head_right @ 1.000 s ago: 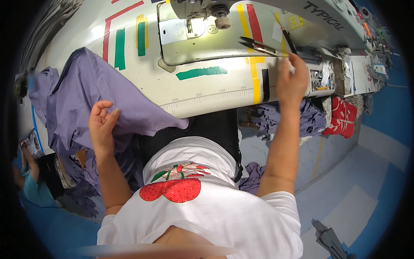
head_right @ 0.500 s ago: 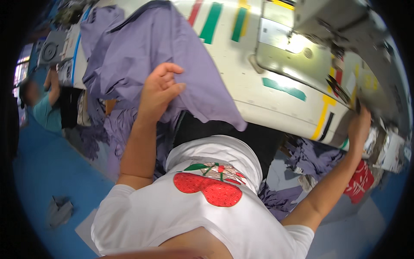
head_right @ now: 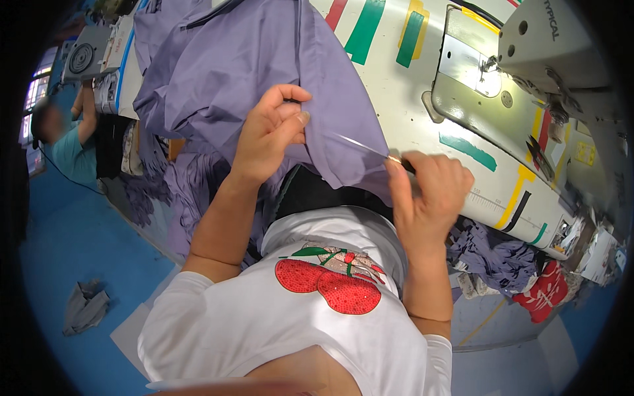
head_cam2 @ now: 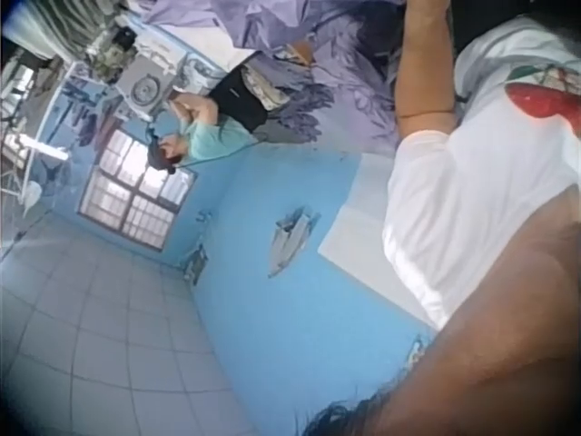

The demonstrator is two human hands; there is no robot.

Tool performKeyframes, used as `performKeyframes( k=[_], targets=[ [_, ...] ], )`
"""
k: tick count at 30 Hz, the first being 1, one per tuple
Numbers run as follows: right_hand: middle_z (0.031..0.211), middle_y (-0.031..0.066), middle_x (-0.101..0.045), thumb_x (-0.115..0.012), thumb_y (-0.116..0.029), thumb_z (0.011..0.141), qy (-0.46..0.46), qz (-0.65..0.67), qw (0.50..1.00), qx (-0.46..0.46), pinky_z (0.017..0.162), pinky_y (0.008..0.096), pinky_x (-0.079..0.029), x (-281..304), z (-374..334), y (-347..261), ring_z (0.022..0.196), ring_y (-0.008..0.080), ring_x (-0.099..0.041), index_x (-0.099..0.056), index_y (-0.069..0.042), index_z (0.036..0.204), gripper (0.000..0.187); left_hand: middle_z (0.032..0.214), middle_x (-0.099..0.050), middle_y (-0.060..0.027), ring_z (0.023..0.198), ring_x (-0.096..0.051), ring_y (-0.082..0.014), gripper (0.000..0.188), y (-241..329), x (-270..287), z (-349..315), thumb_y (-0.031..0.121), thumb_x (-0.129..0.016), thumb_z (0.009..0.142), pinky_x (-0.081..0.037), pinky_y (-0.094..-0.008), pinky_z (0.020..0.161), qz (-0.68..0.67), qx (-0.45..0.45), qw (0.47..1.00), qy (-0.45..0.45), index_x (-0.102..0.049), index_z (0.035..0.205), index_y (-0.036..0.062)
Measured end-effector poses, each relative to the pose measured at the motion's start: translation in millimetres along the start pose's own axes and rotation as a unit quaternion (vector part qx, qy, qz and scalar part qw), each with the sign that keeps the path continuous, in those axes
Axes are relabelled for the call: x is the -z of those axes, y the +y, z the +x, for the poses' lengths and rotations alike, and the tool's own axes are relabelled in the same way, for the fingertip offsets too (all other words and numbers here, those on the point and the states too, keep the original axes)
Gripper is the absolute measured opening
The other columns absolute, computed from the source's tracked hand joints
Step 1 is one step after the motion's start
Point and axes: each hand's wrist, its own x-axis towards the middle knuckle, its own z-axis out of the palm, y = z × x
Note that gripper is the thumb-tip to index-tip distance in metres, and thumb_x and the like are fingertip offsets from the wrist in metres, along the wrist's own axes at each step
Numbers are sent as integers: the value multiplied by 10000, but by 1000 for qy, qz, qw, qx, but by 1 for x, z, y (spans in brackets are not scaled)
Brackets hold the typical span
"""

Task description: Sewing and trimming edges of purple fabric using a sewing machine.

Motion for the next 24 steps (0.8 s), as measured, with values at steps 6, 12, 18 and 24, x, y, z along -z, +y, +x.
performKeyframes(
  k=[6, 12, 18, 24],
  targets=[
    [770, 1, -584, -797, -225, 767, 55, 0, 998, -2, 775, 331, -310, -27, 6, 1, 747, 187, -495, -700, -104, 863, 183, 839, -633, -98, 758, -601, -89, 357, 1, 2, 0, -52, -584, 881, -485, -225, 672, -19, 18, 1000, -6, -376, 1170, -23],
    [802, 10, -590, -819, -219, 741, 89, 0, 996, 8, 779, 336, -315, -33, 3, 6, 773, 195, -500, -703, -107, 863, 203, 903, -652, -149, 784, -622, -111, 483, -2, -2, -1, -107, -633, 837, -490, -226, 675, -21, -5, 1000, -7, -325, 1199, -20],
    [801, 10, -593, -821, -210, 732, 90, -1, 996, 5, 779, 338, -321, -33, 2, 7, 778, 197, -505, -703, -108, 857, 200, 825, -644, -108, 724, -601, -82, 480, -1, -5, -1, -91, -656, 826, -462, -205, 616, -39, -12, 999, 8, -345, 1186, -29],
    [790, 11, -592, -825, -209, 724, 95, 9, 995, 10, 774, 340, -325, -34, 2, 7, 772, 198, -509, -702, -107, 853, 205, 781, -627, -76, 670, -560, -58, 474, -2, -4, -1, -86, -656, 827, -427, -196, 580, -32, -9, 999, 13, -350, 1183, -23]
  ],
)
